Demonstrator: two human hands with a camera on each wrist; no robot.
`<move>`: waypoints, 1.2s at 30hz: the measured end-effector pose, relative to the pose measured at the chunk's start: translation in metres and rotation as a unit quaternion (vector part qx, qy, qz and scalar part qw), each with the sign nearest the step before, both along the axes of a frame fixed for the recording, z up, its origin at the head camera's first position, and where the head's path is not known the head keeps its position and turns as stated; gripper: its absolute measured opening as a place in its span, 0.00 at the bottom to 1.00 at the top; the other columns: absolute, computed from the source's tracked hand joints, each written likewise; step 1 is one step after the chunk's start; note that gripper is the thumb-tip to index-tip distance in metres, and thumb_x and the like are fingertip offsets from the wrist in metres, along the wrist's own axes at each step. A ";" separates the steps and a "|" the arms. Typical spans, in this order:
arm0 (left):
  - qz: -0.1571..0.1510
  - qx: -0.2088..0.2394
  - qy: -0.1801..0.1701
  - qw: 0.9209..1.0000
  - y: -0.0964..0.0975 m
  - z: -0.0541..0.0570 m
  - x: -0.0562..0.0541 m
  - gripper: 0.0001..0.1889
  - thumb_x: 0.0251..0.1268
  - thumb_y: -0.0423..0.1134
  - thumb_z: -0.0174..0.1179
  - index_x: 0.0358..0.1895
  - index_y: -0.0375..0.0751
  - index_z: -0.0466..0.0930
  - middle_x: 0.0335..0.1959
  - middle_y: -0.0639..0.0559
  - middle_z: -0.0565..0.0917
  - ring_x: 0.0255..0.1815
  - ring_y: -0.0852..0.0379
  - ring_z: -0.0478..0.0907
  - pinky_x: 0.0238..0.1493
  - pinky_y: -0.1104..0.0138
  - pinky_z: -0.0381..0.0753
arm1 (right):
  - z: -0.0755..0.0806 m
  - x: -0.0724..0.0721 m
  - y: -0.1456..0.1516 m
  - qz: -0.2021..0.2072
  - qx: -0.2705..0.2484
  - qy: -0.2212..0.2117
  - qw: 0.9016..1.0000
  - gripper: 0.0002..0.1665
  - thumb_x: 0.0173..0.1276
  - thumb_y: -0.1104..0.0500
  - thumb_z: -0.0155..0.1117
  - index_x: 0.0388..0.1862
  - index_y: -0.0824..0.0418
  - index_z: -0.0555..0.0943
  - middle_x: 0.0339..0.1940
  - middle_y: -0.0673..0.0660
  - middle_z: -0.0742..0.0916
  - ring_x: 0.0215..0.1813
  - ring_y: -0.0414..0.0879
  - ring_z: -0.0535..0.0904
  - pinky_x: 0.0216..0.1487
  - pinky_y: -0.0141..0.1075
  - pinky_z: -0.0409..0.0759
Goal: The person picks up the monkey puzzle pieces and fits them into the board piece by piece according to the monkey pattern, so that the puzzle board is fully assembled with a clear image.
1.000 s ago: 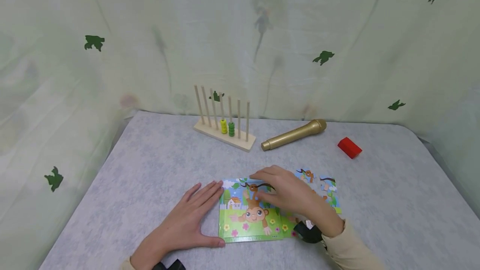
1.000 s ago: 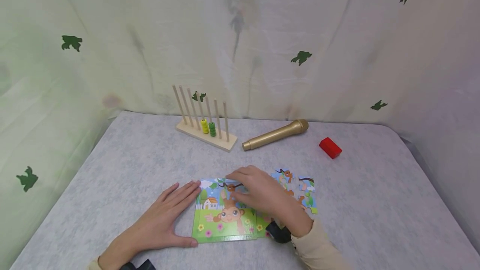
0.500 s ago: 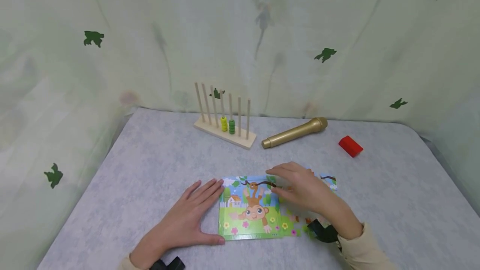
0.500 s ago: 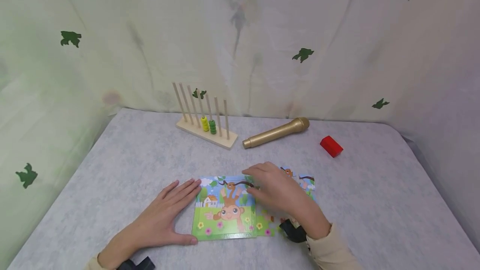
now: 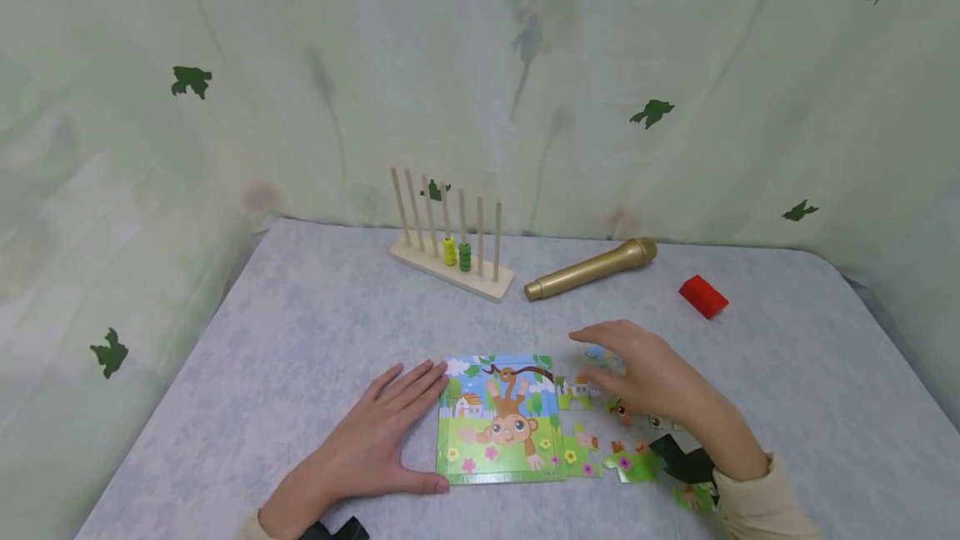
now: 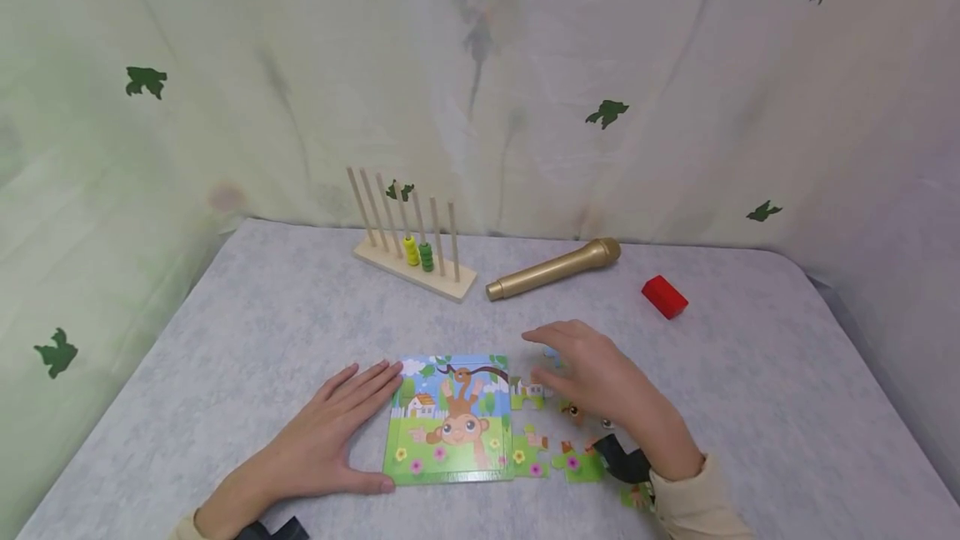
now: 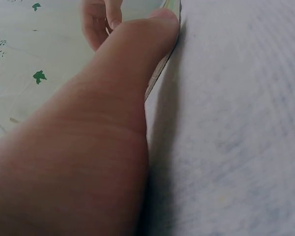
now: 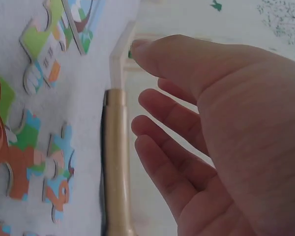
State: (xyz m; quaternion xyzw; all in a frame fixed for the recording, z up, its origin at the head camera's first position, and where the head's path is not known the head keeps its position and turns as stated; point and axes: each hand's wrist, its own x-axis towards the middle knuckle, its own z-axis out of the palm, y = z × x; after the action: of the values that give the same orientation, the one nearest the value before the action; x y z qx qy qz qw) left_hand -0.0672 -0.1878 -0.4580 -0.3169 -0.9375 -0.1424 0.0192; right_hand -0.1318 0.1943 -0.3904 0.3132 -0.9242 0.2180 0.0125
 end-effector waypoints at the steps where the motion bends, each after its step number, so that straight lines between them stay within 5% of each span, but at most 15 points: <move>1: 0.000 0.001 0.000 1.000 0.000 0.000 0.000 0.63 0.50 0.87 0.53 0.82 0.46 0.58 0.85 0.56 0.56 0.85 0.54 0.51 0.82 0.52 0.45 | 0.001 -0.001 0.002 -0.001 -0.002 -0.001 1.000 0.29 0.64 0.56 0.78 0.64 0.58 0.83 0.59 0.52 0.88 0.62 0.52 0.82 0.59 0.51 0.85; 11: -0.003 -0.004 0.012 1.000 -0.001 -0.001 -0.001 0.63 0.50 0.87 0.53 0.83 0.46 0.58 0.85 0.56 0.56 0.85 0.54 0.51 0.82 0.54 0.44 | -0.002 -0.009 0.021 0.000 -0.017 0.017 1.000 0.29 0.63 0.60 0.78 0.63 0.60 0.83 0.57 0.54 0.88 0.55 0.51 0.85 0.54 0.50 0.87; 28: -0.004 0.003 0.016 1.000 -0.001 -0.001 -0.001 0.64 0.49 0.87 0.54 0.83 0.46 0.58 0.84 0.57 0.56 0.85 0.56 0.51 0.82 0.54 0.44 | -0.009 -0.019 0.042 -0.034 0.007 -0.063 0.997 0.28 0.66 0.61 0.76 0.64 0.62 0.82 0.55 0.56 0.88 0.53 0.53 0.85 0.52 0.50 0.87; 36: -0.008 0.007 0.020 1.000 -0.002 -0.001 0.000 0.63 0.49 0.87 0.54 0.82 0.45 0.58 0.84 0.56 0.56 0.85 0.55 0.53 0.82 0.54 0.44 | -0.017 -0.022 0.047 -0.022 0.018 -0.051 0.998 0.27 0.64 0.62 0.77 0.62 0.63 0.83 0.54 0.56 0.88 0.50 0.51 0.84 0.50 0.47 0.86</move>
State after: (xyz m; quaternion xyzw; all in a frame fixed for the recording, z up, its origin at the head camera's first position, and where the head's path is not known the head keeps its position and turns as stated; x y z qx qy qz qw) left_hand -0.0671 -0.1895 -0.4589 -0.3266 -0.9336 -0.1423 0.0388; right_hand -0.1543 0.2410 -0.4072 0.2819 -0.9340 0.2166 -0.0356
